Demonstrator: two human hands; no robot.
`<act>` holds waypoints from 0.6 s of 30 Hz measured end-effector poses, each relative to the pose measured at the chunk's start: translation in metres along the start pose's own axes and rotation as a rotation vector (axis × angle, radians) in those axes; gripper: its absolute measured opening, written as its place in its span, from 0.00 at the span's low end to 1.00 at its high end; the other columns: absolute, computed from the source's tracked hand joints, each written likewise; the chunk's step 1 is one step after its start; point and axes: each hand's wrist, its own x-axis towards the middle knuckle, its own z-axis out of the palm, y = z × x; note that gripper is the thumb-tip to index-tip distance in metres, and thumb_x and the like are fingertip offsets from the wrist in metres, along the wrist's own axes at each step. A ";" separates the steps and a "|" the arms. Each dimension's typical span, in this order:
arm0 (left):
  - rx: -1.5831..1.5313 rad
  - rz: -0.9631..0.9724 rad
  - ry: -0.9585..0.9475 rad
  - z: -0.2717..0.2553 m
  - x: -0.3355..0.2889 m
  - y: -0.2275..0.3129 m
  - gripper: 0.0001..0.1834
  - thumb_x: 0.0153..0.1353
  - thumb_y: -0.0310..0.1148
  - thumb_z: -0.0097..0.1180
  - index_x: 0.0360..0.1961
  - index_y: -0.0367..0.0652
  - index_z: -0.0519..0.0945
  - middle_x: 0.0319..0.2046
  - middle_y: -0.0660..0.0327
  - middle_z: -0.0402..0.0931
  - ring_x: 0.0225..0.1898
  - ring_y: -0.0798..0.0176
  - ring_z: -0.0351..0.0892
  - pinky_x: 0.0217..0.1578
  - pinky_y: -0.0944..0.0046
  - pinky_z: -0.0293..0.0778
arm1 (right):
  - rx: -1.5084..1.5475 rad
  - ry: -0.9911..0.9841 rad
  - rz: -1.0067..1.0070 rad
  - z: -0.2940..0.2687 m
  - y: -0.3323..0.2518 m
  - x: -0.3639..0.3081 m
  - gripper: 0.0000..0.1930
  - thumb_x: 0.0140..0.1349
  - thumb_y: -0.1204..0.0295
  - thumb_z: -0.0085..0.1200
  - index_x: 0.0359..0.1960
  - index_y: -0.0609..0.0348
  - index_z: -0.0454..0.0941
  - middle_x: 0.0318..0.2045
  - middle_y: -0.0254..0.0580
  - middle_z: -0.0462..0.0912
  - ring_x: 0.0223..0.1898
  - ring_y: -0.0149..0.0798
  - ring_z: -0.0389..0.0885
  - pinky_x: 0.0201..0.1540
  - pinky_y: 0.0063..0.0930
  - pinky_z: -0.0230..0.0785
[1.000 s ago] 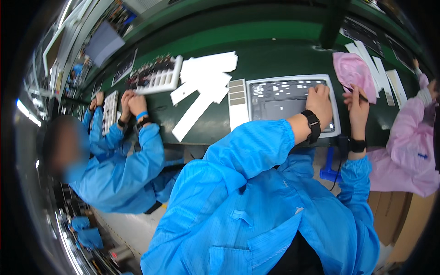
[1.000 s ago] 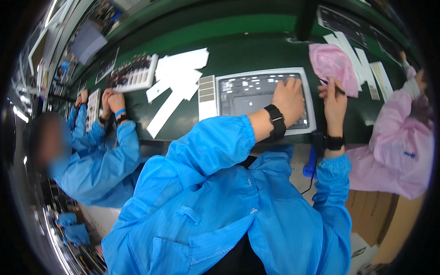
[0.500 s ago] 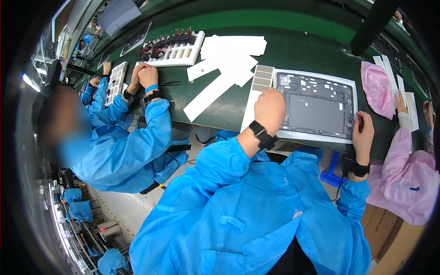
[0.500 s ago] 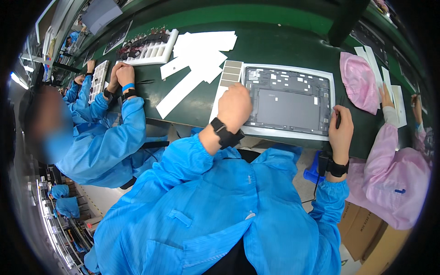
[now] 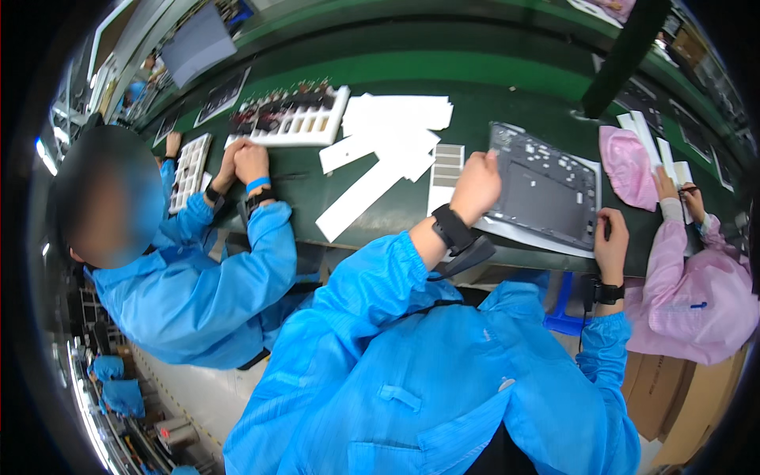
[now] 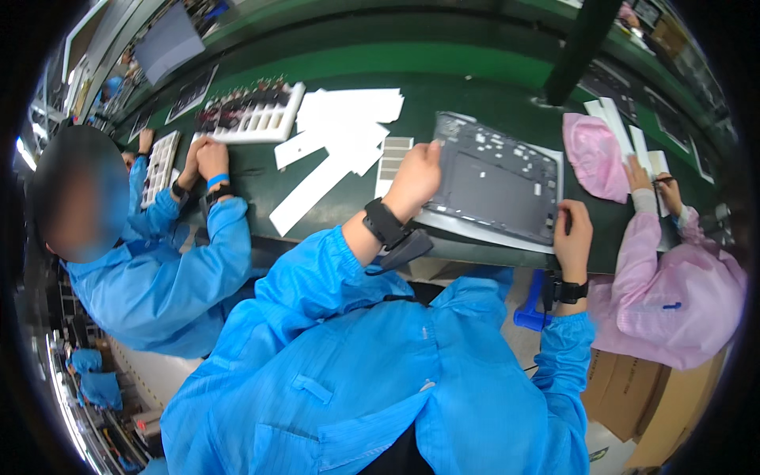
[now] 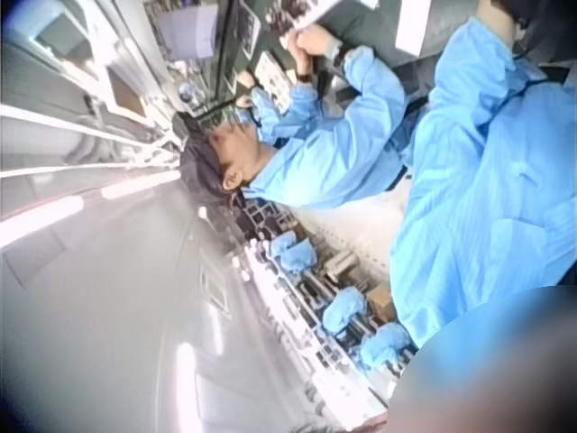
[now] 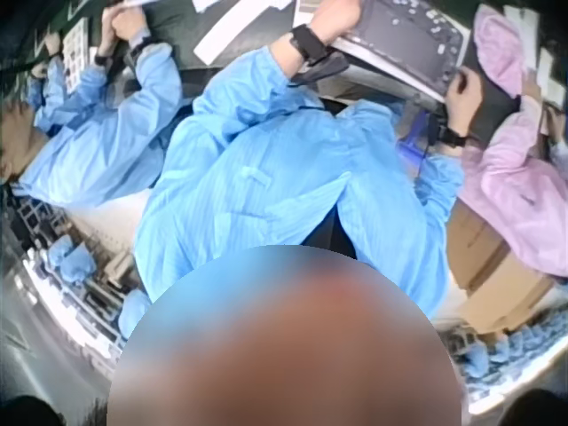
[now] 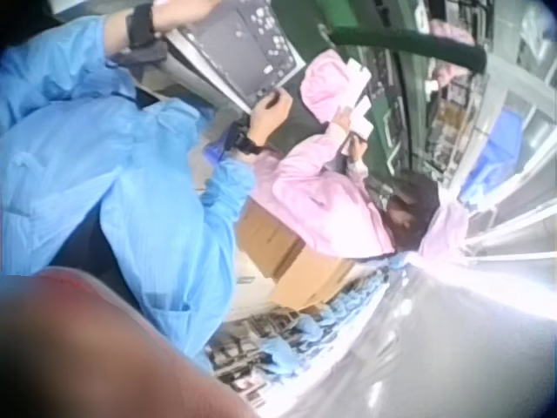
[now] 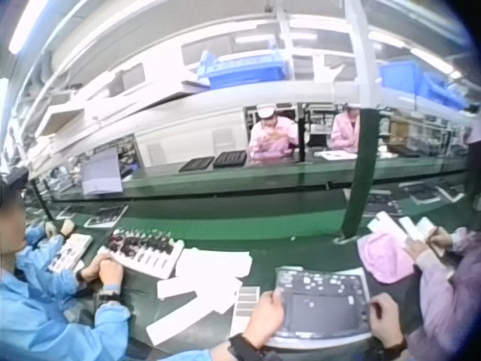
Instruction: Applying adhesive strips and small components to an electronic housing using a pen-like tool.
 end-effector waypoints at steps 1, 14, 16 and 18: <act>0.136 -0.038 -0.109 -0.009 0.003 0.009 0.23 0.73 0.41 0.39 0.39 0.27 0.75 0.34 0.34 0.78 0.42 0.33 0.78 0.43 0.44 0.71 | 0.035 -0.024 0.054 -0.002 -0.007 0.000 0.05 0.59 0.83 0.50 0.37 0.64 0.75 0.31 0.46 0.76 0.32 0.43 0.76 0.36 0.28 0.68; -0.002 0.261 -0.062 -0.137 0.250 0.080 0.19 0.72 0.41 0.48 0.49 0.34 0.78 0.34 0.67 0.79 0.32 0.72 0.72 0.36 0.71 0.69 | 0.146 0.043 0.177 -0.007 -0.016 0.007 0.03 0.59 0.82 0.52 0.34 0.65 0.74 0.30 0.47 0.75 0.30 0.44 0.76 0.36 0.30 0.68; 0.065 0.242 -0.049 -0.144 0.318 0.053 0.20 0.70 0.41 0.48 0.49 0.33 0.79 0.31 0.63 0.79 0.31 0.69 0.73 0.33 0.66 0.70 | 0.152 0.032 0.193 -0.009 -0.014 0.004 0.03 0.58 0.82 0.52 0.34 0.66 0.74 0.30 0.48 0.75 0.32 0.47 0.77 0.38 0.30 0.69; 0.250 0.272 -0.069 -0.168 0.397 -0.004 0.22 0.69 0.43 0.49 0.49 0.31 0.78 0.32 0.58 0.79 0.31 0.67 0.73 0.33 0.65 0.70 | 0.144 0.030 0.206 -0.010 -0.019 0.004 0.03 0.58 0.83 0.52 0.34 0.66 0.74 0.30 0.48 0.75 0.32 0.47 0.77 0.38 0.30 0.69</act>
